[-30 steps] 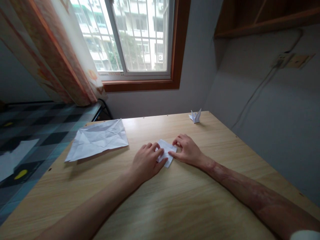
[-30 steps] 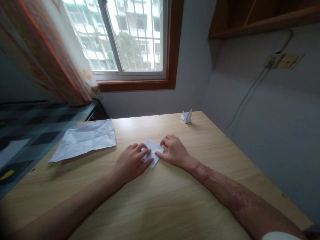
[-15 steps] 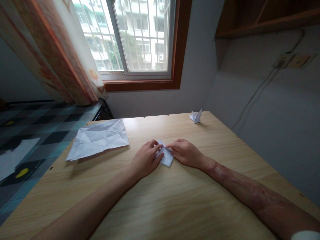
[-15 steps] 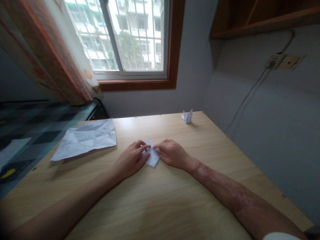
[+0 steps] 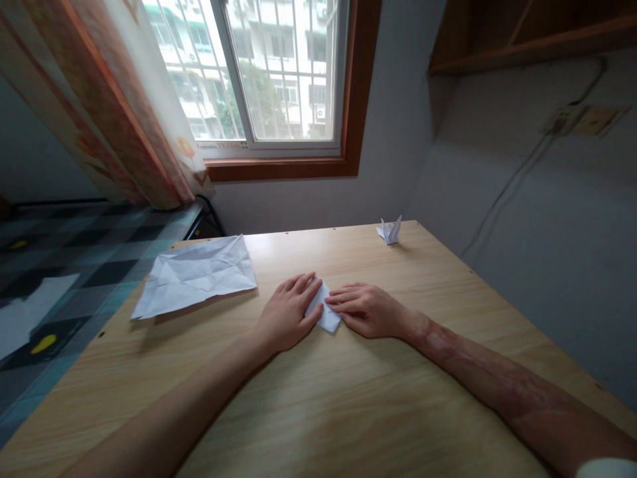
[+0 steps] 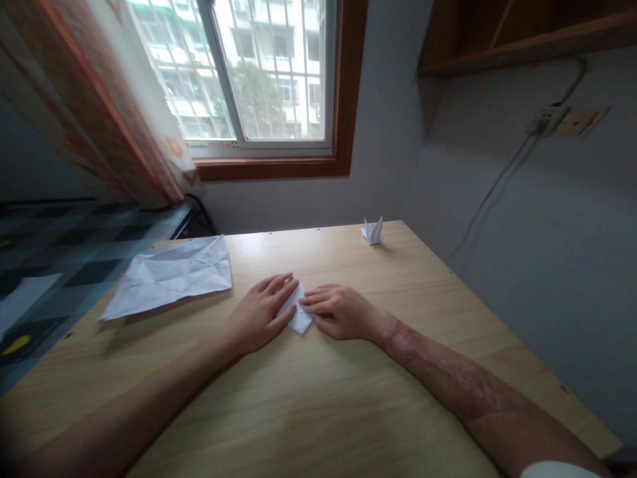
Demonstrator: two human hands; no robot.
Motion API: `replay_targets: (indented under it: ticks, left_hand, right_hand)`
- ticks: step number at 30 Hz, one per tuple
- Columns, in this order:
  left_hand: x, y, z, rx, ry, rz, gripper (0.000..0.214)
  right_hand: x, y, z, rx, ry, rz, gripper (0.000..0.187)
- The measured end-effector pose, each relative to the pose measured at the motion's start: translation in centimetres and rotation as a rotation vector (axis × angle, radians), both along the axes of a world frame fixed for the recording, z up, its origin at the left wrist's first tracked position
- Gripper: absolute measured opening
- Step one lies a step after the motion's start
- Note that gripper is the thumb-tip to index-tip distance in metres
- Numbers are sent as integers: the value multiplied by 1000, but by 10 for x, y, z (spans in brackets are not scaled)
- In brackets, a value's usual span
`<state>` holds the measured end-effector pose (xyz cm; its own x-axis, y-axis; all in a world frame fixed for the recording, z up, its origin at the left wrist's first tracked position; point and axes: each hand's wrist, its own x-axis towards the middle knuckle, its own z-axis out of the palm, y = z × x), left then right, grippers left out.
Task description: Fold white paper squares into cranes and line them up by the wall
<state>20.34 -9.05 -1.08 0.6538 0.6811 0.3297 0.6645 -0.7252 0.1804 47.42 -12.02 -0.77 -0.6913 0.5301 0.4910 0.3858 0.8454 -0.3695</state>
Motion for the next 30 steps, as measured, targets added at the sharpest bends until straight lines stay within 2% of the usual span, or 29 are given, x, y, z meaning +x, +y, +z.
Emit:
replay_targets:
  ticks: [4, 9, 15, 22, 27, 30]
  left_hand:
    - [-3, 5, -5, -19, 10, 49, 60]
    - [-3, 3, 3, -28, -60, 121, 60]
    - [0, 1, 11, -70, -209, 114, 34]
    - [-3, 7, 10, -157, -385, 157, 12]
    - [-3, 6, 7, -129, -341, 101, 6]
    - [0, 2, 7, -86, -290, -25, 10]
  right_hand:
    - [1, -2, 2, -13, -12, 21, 44]
    - [1, -3, 0, -4, -9, -5, 38]
    - [0, 2, -6, 33, 2, -81, 33]
    - [3, 4, -8, 44, 16, -44, 37]
    - [3, 2, -6, 15, 17, 11, 45]
    - [2, 1, -7, 7, 21, 12, 43]
